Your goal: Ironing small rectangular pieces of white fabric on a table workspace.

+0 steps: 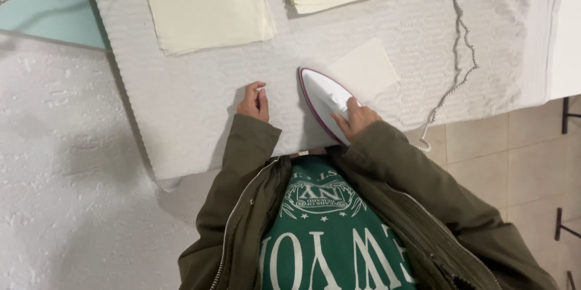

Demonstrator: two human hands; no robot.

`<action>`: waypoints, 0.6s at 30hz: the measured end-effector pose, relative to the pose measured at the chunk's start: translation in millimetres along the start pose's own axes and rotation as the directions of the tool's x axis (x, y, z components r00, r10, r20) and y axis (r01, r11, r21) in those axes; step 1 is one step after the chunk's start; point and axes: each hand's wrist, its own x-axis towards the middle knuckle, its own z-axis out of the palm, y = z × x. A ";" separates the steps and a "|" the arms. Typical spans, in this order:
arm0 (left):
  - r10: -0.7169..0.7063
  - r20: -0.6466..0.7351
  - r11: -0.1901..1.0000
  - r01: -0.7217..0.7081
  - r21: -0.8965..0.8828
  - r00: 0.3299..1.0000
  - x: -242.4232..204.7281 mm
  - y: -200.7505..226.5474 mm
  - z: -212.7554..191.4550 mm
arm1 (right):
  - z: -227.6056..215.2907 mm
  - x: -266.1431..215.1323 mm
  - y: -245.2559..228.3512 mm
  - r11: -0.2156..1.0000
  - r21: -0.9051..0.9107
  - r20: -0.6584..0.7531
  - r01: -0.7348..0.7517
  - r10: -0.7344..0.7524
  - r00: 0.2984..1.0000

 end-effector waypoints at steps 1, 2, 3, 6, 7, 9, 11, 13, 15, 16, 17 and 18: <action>0.002 -0.005 1.000 -0.002 -0.004 1.000 1.9 1.4 -0.3 | -0.9 4.8 -1.4 1.000 -0.005 -0.003 0.003 -0.003 1.000; 0.017 0.001 1.000 -0.017 0.004 1.000 0.7 1.4 -2.1 | 1.3 7.1 -3.3 1.000 -0.013 -0.044 0.016 -0.017 0.999; 0.032 0.008 0.999 -0.032 0.011 0.999 -0.6 1.1 -3.3 | 3.8 9.6 -4.7 0.999 -0.022 -0.085 0.029 -0.031 0.996; -0.019 0.021 1.000 0.018 0.021 1.000 -1.7 12.3 -5.5 | -24.5 2.4 -40.1 0.993 0.073 0.044 -0.091 0.088 0.995; -0.020 0.022 1.000 0.019 0.021 1.000 -3.0 7.9 -4.9 | -11.7 0.6 -27.7 0.993 0.073 0.046 -0.092 0.089 0.995; -0.033 0.043 0.999 0.032 0.008 0.999 0.0 1.5 -1.9 | 10.6 -0.5 -2.3 0.998 -0.042 -0.126 0.046 -0.051 0.991; 0.000 0.021 1.000 0.000 -0.001 1.000 2.5 -0.5 -2.0 | 4.6 9.6 -12.8 0.999 -0.025 -0.111 0.031 -0.033 0.993; 0.018 0.011 1.000 -0.018 -0.011 1.000 -2.3 0.5 -0.3 | 5.2 9.5 -15.5 1.000 -0.007 -0.081 0.003 -0.003 0.997; -0.042 0.018 0.999 0.041 0.026 0.999 -2.4 6.6 -3.7 | 7.1 9.6 -18.0 0.998 -0.046 -0.147 0.045 -0.052 0.988; -0.037 0.019 0.999 0.037 0.026 0.999 -0.8 7.3 -3.8 | 0.5 10.1 -15.5 0.998 -0.045 -0.152 0.045 -0.051 0.987; -0.030 0.008 0.999 0.029 0.018 1.000 0.9 8.1 -3.8 | -6.4 10.6 -12.8 0.999 -0.003 -0.066 -0.036 0.036 0.997; -0.028 -0.002 1.000 0.028 0.010 1.000 -0.6 8.9 -2.8 | -12.7 9.0 -8.8 0.992 0.029 0.029 -0.122 0.121 0.992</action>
